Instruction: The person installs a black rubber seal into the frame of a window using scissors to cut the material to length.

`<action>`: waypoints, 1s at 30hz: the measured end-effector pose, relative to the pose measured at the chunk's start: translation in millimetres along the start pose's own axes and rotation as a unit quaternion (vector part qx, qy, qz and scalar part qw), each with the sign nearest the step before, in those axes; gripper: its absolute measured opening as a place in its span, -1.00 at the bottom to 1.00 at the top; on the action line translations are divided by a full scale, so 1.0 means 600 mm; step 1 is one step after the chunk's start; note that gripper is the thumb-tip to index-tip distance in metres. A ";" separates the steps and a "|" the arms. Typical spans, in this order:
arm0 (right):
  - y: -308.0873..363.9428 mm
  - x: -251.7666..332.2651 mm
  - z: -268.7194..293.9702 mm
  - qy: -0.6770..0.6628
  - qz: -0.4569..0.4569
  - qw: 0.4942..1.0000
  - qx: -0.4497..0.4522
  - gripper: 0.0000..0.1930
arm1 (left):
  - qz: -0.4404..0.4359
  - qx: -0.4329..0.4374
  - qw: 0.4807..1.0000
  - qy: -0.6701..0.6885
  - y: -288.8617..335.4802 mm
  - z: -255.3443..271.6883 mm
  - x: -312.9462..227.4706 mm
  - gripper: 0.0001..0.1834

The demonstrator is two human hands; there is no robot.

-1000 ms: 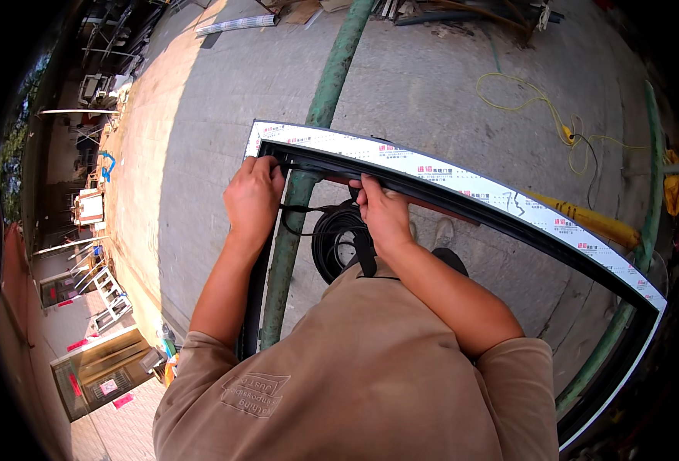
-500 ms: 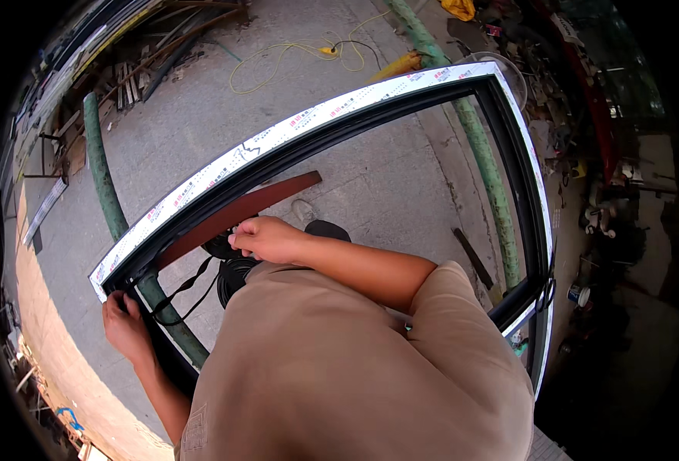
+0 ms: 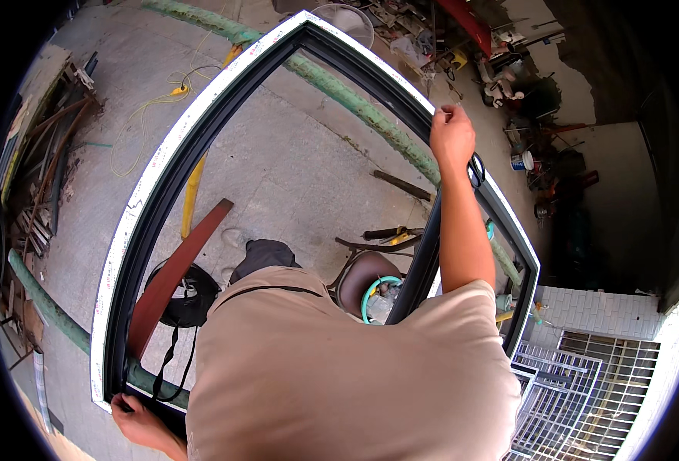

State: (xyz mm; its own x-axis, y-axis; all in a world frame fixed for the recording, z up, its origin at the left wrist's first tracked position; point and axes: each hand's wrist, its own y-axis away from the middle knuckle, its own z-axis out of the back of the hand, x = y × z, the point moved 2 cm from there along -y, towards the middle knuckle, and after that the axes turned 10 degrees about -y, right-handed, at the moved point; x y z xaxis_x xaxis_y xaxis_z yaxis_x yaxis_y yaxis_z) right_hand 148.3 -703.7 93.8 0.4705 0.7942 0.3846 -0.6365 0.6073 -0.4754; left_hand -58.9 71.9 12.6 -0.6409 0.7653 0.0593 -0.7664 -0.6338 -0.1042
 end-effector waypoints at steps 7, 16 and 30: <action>-0.017 -0.430 0.086 0.258 -0.172 0.949 0.050 -0.53 | -0.020 -0.010 1.000 -0.003 -0.006 -0.002 -0.002 -0.73; 0.000 -0.391 0.079 0.319 -0.090 0.931 0.155 -0.59 | -0.027 -0.015 0.999 0.012 -0.001 0.004 -0.004 -0.75; -0.026 -0.377 0.089 0.314 -0.056 0.913 0.256 -0.50 | -0.019 0.020 1.000 -0.006 -0.009 0.006 -0.003 -0.69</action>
State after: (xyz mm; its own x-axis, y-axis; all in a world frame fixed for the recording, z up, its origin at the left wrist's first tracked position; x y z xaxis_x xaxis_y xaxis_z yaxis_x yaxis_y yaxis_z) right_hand 19.2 -894.0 56.3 0.7051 0.6811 -0.1976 -0.6897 0.7234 0.0323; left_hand -53.9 73.5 16.4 -0.6117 0.7877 0.0738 -0.7911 -0.6086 -0.0617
